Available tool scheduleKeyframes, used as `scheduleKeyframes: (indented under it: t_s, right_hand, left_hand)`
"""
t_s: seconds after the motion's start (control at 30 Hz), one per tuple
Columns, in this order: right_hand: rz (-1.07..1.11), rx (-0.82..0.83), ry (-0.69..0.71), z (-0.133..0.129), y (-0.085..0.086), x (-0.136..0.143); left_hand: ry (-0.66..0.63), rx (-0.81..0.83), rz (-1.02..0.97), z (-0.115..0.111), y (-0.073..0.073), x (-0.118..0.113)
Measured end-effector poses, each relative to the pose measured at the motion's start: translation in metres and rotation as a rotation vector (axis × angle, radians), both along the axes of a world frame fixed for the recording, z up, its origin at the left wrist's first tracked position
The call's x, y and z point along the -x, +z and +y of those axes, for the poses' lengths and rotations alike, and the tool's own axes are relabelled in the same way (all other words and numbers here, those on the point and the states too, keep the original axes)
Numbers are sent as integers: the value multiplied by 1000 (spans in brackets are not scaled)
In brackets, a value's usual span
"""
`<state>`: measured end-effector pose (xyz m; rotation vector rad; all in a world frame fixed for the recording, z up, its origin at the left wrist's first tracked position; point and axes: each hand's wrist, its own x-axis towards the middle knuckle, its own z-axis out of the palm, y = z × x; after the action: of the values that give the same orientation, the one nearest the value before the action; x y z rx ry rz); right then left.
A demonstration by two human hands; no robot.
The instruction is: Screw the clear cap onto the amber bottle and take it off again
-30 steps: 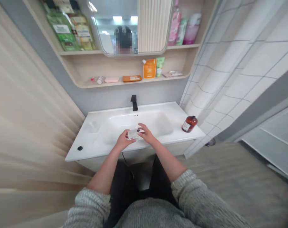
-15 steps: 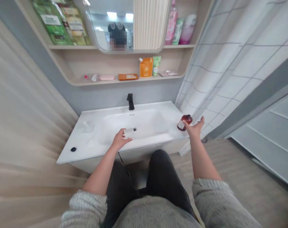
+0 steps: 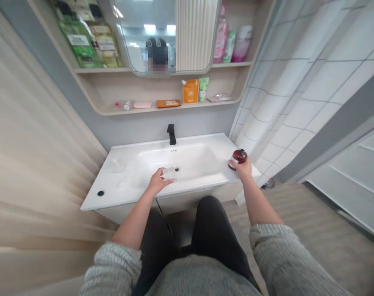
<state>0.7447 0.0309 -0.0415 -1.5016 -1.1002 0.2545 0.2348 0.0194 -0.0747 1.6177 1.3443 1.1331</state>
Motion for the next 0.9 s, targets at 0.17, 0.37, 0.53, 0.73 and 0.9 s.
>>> scheduleKeyframes:
  t_s: [0.17, 0.37, 0.53, 0.73, 0.9]
  right_hand:
    - [82, -11, 213, 2, -2, 58]
    - [226, 56, 497, 22, -16, 163]
    - [353, 143, 805, 32, -19, 235]
    - [176, 245, 912, 32, -28, 254]
    - [111, 245, 938, 30, -33, 247]
  left_hand:
    - [-3, 12, -73, 2, -3, 0]
    - [40, 16, -108, 6, -3, 1]
    - [111, -17, -192, 8, -4, 4]
    - [123, -8, -208, 3, -1, 5]
    - [116, 11, -209, -3, 7, 4]
